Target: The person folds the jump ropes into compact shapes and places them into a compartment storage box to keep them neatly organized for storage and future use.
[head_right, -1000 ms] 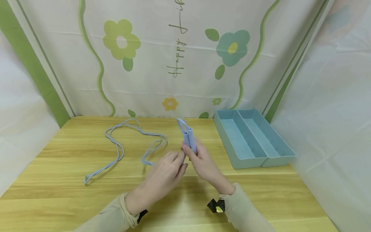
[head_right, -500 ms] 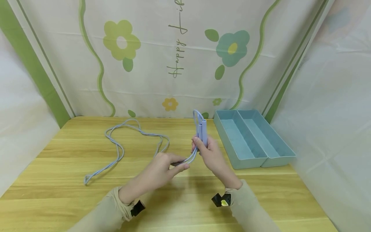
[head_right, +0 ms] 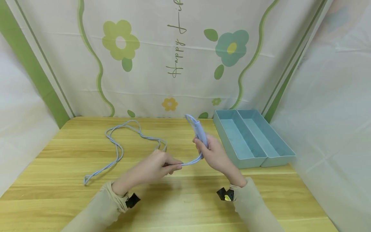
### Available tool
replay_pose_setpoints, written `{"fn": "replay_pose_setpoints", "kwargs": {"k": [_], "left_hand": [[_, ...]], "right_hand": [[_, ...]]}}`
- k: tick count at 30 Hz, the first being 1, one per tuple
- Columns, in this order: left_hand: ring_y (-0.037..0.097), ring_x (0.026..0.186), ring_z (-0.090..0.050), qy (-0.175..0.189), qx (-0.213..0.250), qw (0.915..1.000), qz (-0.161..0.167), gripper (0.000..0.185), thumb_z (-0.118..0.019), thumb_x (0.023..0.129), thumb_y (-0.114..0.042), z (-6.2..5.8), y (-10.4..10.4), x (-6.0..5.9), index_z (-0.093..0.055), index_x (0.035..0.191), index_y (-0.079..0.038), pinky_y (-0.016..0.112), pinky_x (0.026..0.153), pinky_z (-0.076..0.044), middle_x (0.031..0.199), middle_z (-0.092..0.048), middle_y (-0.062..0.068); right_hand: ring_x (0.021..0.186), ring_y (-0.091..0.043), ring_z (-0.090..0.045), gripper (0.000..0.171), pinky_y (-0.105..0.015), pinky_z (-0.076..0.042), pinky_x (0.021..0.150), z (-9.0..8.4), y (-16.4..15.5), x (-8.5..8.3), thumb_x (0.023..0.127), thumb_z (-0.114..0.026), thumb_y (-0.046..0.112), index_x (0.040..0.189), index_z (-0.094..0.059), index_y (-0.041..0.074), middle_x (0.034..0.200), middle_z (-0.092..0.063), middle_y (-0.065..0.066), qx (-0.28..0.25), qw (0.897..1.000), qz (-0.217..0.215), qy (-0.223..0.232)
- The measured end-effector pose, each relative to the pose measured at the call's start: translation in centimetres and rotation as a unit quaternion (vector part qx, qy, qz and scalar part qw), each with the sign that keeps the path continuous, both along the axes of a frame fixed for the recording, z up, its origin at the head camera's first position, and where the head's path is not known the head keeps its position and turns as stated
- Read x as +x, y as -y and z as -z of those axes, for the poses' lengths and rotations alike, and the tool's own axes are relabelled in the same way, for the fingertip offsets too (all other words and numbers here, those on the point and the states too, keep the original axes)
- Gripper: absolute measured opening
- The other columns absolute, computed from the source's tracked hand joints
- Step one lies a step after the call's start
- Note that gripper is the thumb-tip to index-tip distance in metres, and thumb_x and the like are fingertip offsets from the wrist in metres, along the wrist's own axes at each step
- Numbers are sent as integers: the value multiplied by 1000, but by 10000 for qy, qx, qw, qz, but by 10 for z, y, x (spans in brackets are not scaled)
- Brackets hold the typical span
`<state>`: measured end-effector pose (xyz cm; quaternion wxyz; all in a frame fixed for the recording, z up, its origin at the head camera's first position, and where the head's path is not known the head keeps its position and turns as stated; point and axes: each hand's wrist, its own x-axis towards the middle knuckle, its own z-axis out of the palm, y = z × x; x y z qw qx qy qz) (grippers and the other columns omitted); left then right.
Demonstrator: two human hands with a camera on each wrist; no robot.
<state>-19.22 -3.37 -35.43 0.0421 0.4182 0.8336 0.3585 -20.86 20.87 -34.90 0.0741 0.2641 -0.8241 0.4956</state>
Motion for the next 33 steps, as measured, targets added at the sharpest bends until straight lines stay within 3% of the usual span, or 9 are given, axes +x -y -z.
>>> {"fn": "replay_pose_setpoints", "kwargs": {"k": [9,13,17,20,22,24,28,31,33], "left_hand": [[2,47,-42,564,-59,9972,487,16,-63,99,-17,5,22,-22,-77,100,-9,19,45,-35,66,-61,-13],[4,50,-44,889,-141,9941,603,15,-63,99,-17,10,32,-35,-77,98,-10,20,47,-37,67,-62,-11],[4,45,-37,1001,-312,9917,741,18,-62,100,-19,7,34,-43,-77,101,-9,21,46,-35,71,-65,-9],[4,43,-34,959,-461,9900,923,19,-62,100,-20,1,34,-47,-77,103,-9,21,47,-36,74,-67,-9],[4,45,-40,982,-532,9881,1055,18,-63,99,-19,-3,35,-50,-77,104,-9,21,49,-39,76,-67,-10],[5,51,-49,1048,-591,9855,1196,17,-64,98,-17,-5,37,-53,-77,104,-9,22,52,-44,76,-68,-11],[9,72,-67,1237,-771,9790,1428,16,-64,98,-13,-9,43,-59,-77,105,-8,27,64,-55,80,-70,-11],[9,75,-68,1346,-927,9753,1484,16,-64,97,-12,-12,47,-64,-77,105,-8,28,67,-55,82,-70,-9],[9,70,-66,1327,-1052,9742,1489,15,-64,97,-12,-15,48,-67,-78,103,-8,26,63,-53,81,-70,-9]], "right_hand": [[56,-10,-44,12,-28,-42,50,-3,-3,3,104,-53,12,92,-54,15,70,-49,4,996,9912,-700,-524],[57,-9,-44,17,-28,-43,50,-4,-4,3,103,-53,10,87,-54,14,72,-50,6,1211,9859,-997,-591],[59,-9,-42,17,-27,-41,52,-3,-2,2,102,-55,10,86,-55,15,72,-48,7,1293,9828,-1125,-684],[65,-9,-48,9,-28,-44,57,-2,0,1,101,-56,8,96,-61,14,79,-53,7,1309,9820,-1155,-727],[66,-10,-49,8,-28,-45,58,-3,0,2,101,-57,8,104,-63,11,82,-56,6,1365,9815,-1129,-730],[70,-10,-51,18,-29,-47,61,-3,-2,3,100,-57,6,117,-64,8,90,-61,5,1424,9806,-1127,-738],[61,-4,-38,42,-27,-43,58,-4,-3,4,101,-57,9,142,-51,4,91,-60,4,1637,9754,-1209,-844],[58,-3,-30,50,-26,-42,59,-4,-3,5,102,-56,10,149,-42,6,98,-62,3,1714,9718,-1375,-862],[61,-4,-37,50,-27,-45,63,-4,-2,6,102,-56,9,149,-42,7,109,-64,2,1722,9699,-1519,-813]]}}
